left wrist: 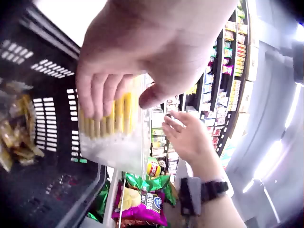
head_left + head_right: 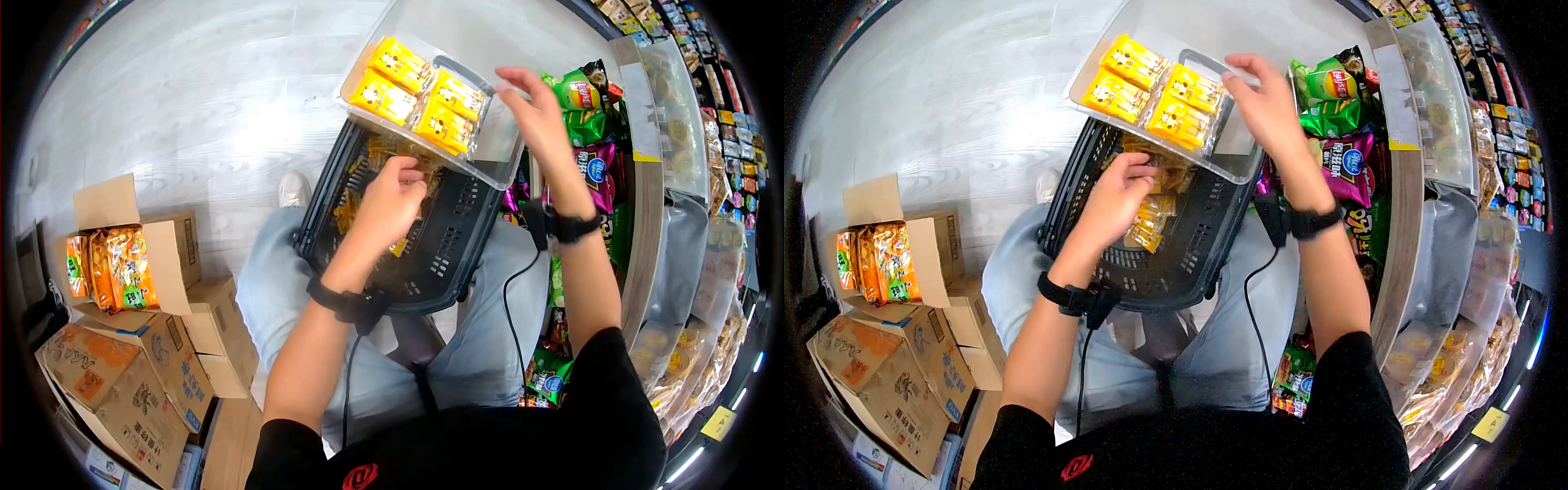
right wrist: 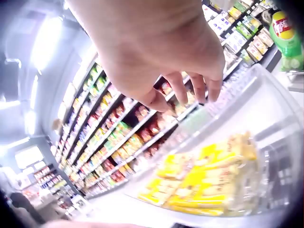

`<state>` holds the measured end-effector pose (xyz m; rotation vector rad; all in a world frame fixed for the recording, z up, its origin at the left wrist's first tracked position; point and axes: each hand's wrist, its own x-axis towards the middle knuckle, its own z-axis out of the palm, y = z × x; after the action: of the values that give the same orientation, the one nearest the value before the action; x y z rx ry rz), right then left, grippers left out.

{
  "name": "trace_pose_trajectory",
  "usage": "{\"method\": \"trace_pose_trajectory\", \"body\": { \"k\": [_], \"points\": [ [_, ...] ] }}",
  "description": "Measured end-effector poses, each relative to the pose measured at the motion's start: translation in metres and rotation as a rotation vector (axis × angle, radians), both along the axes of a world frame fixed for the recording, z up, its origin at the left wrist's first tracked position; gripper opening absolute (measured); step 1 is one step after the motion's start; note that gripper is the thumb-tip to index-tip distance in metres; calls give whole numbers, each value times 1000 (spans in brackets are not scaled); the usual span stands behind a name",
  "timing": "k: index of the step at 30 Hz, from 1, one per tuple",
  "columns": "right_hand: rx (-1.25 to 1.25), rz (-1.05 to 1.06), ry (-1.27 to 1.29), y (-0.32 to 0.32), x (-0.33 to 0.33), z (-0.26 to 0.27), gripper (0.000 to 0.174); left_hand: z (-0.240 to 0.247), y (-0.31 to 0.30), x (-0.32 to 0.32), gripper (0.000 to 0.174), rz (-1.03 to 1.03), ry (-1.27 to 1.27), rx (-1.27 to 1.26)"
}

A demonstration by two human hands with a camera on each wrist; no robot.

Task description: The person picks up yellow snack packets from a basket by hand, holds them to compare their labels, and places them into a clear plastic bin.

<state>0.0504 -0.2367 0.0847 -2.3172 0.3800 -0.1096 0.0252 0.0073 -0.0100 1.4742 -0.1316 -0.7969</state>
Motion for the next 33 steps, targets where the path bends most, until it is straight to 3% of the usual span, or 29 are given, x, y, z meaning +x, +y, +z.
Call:
{"method": "trace_pose_trajectory", "body": {
  "k": [1, 3, 5, 7, 9, 11, 12, 14, 15, 17, 18, 20, 23, 25, 27, 29, 31, 33],
  "points": [
    [114, 6, -51, 12, -9, 19, 34, 3, 8, 6, 37, -22, -146, 166],
    [657, 117, 150, 48, -34, 53, 24, -4, 22, 9, 34, -38, -433, 396],
    [940, 281, 500, 75, -50, 37, 21, 1, 32, 11, 32, -39, -540, 500],
    [841, 381, 716, 105, -64, -17, 22, -9, 40, 13, 32, -79, -527, 601],
    [808, 312, 860, 121, -83, -105, 26, -15, 46, 14, 31, -81, -510, 650],
    [906, 31, 989, 120, -93, -187, 32, -21, 51, 12, 33, -115, -505, 729],
    [914, 31, 996, 114, -96, -221, 32, -20, 52, 11, 33, -120, -498, 735],
    [672, -420, 878, 102, -98, -282, 29, -10, 51, 10, 30, -108, -425, 741],
    [677, -417, 889, 91, -99, -316, 29, -8, 50, 10, 30, -110, -415, 748],
    [293, -350, 729, 66, -103, -366, 37, -5, 47, 11, 31, -152, -406, 774],
    [296, -356, 734, 65, -103, -373, 37, -2, 44, 12, 31, -160, -403, 775],
    [-68, -395, 482, 63, -109, -385, 51, 3, 38, 11, 31, -220, -390, 798],
    [-139, -473, 686, 63, -86, -368, 62, 5, 32, 12, 31, -246, -388, 800],
    [-34, -477, 704, 61, -71, -350, 68, 6, 29, 12, 30, -258, -365, 796],
    [-162, -395, 658, 63, -62, -350, 71, 4, 29, 10, 30, -247, -400, 773],
    [-154, -375, 755, 67, -52, -343, 69, 1, 28, 10, 30, -255, -388, 777],
    [-346, -290, 844, 72, -50, -340, 66, 1, 27, 10, 30, -255, -379, 773],
    [-286, -334, 858, 73, -50, -347, 65, 2, 27, 11, 31, -269, -378, 758]
  ]
}}
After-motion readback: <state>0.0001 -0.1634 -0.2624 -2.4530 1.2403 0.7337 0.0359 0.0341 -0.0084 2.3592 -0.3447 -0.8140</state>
